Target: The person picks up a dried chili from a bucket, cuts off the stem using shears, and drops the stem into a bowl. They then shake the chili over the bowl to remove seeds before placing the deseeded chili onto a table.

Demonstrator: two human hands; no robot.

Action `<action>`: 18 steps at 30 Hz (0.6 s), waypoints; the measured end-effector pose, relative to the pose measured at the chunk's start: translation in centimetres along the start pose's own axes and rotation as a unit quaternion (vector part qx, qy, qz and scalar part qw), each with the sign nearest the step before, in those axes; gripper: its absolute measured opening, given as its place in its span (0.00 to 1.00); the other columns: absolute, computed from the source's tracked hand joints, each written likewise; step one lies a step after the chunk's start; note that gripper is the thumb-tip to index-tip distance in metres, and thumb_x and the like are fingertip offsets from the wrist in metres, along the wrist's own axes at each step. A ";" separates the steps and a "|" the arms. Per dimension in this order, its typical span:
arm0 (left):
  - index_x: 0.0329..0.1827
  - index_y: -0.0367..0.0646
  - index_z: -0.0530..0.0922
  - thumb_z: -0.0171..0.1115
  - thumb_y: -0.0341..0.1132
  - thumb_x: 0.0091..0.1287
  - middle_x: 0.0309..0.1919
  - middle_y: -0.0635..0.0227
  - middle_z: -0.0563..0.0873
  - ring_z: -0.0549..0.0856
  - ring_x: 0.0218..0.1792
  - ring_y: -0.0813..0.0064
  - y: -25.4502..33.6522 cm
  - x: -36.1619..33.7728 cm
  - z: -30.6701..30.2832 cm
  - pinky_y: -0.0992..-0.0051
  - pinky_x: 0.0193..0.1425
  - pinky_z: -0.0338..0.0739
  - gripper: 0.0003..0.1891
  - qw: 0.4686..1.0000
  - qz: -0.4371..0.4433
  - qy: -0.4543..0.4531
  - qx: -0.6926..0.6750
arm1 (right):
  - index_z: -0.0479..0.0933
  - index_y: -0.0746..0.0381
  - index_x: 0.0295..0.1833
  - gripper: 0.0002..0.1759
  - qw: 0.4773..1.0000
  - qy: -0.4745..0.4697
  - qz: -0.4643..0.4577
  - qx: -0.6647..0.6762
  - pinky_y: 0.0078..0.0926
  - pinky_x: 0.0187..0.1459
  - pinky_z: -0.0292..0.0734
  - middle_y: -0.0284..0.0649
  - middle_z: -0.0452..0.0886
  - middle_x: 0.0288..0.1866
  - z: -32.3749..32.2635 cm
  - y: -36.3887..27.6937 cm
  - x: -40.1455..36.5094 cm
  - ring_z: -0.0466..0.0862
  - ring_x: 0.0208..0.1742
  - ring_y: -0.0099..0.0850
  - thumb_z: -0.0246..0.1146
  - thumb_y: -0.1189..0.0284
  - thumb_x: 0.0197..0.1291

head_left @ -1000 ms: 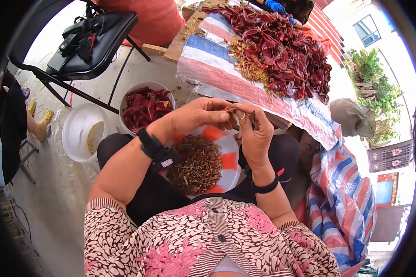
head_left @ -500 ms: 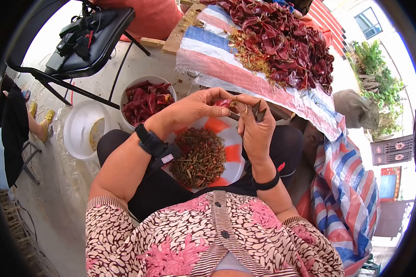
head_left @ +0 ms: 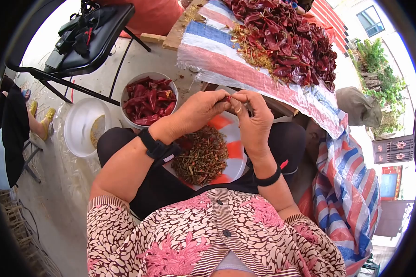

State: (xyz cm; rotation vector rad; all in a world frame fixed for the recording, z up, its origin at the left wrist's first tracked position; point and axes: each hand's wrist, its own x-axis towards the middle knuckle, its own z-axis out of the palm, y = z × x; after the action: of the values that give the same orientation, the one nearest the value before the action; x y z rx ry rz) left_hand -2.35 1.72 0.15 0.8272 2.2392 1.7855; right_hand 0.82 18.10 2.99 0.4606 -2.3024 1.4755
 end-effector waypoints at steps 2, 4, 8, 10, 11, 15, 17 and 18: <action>0.46 0.36 0.77 0.53 0.37 0.75 0.31 0.70 0.82 0.80 0.35 0.80 0.1 -0.2 0.2 0.77 0.43 0.75 0.11 1.000 -0.012 0.001 0.007 | 0.78 0.66 0.41 0.05 1.000 0.008 -0.006 -0.002 0.19 0.37 0.74 0.36 0.81 0.40 0.2 0.0 -0.3 0.78 0.36 0.22 0.65 0.77 0.61; 0.45 0.36 0.77 0.52 0.36 0.75 0.31 0.69 0.83 0.80 0.35 0.80 0.8 -0.3 0.3 0.77 0.42 0.76 0.11 0.997 -0.031 -0.006 -0.065 | 0.78 0.66 0.41 0.05 0.998 0.043 0.029 0.032 0.18 0.33 0.73 0.36 0.82 0.38 0.6 -0.4 -0.5 0.77 0.30 0.21 0.65 0.76 0.63; 0.42 0.36 0.77 0.54 0.38 0.74 0.27 0.67 0.82 0.80 0.32 0.79 0.9 -0.3 0.8 0.75 0.40 0.76 0.12 0.991 0.031 0.019 -0.127 | 0.79 0.65 0.41 0.08 0.934 0.012 0.224 0.277 0.16 0.23 0.66 0.35 0.82 0.32 -0.8 -1.2 0.2 0.69 0.19 0.17 0.64 0.71 0.64; 0.43 0.35 0.77 0.54 0.37 0.74 0.27 0.68 0.82 0.80 0.32 0.80 0.8 -0.3 0.9 0.76 0.40 0.76 0.12 0.989 0.063 0.032 -0.129 | 0.79 0.65 0.42 0.09 0.884 0.020 0.262 0.387 0.15 0.21 0.62 0.33 0.81 0.29 -0.9 -0.9 0.5 0.66 0.16 0.16 0.64 0.70 0.64; 0.43 0.35 0.77 0.54 0.36 0.74 0.27 0.68 0.82 0.80 0.32 0.80 0.8 -0.3 0.8 0.76 0.40 0.76 0.11 0.990 0.062 0.026 -0.124 | 0.79 0.65 0.42 0.09 0.867 -0.003 0.278 0.413 0.14 0.20 0.62 0.32 0.80 0.29 -1.2 -0.4 0.6 0.66 0.17 0.15 0.63 0.69 0.65; 0.42 0.34 0.77 0.53 0.37 0.75 0.30 0.71 0.80 0.78 0.36 0.83 1.6 -0.5 -0.3 0.79 0.44 0.74 0.12 0.993 0.035 -0.007 -0.108 | 0.78 0.64 0.46 0.10 0.721 -0.083 0.347 0.594 0.13 0.19 0.59 0.30 0.80 0.33 -1.5 1.7 0.4 0.62 0.16 0.12 0.57 0.68 0.70; 0.42 0.34 0.77 0.53 0.38 0.75 0.31 0.73 0.80 0.77 0.37 0.84 1.7 -0.6 -0.6 0.79 0.45 0.73 0.13 0.987 0.005 -0.045 -0.153 | 0.77 0.64 0.46 0.11 0.600 -0.097 0.403 0.684 0.13 0.19 0.59 0.31 0.81 0.35 -1.7 2.4 0.4 0.63 0.15 0.12 0.56 0.68 0.71; 0.41 0.35 0.77 0.53 0.38 0.75 0.31 0.73 0.80 0.77 0.37 0.84 1.6 -0.5 -1.0 0.79 0.45 0.73 0.13 0.977 -0.012 -0.073 -0.199 | 0.77 0.64 0.46 0.11 0.533 -0.103 0.427 0.723 0.13 0.19 0.59 0.31 0.81 0.36 -1.7 2.5 0.3 0.63 0.15 0.12 0.55 0.68 0.71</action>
State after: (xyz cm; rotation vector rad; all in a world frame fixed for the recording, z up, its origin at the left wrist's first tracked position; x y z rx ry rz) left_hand -1.89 0.85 1.78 0.8093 1.7103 1.9936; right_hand -0.37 20.66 1.76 -0.3023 -0.5869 3.7513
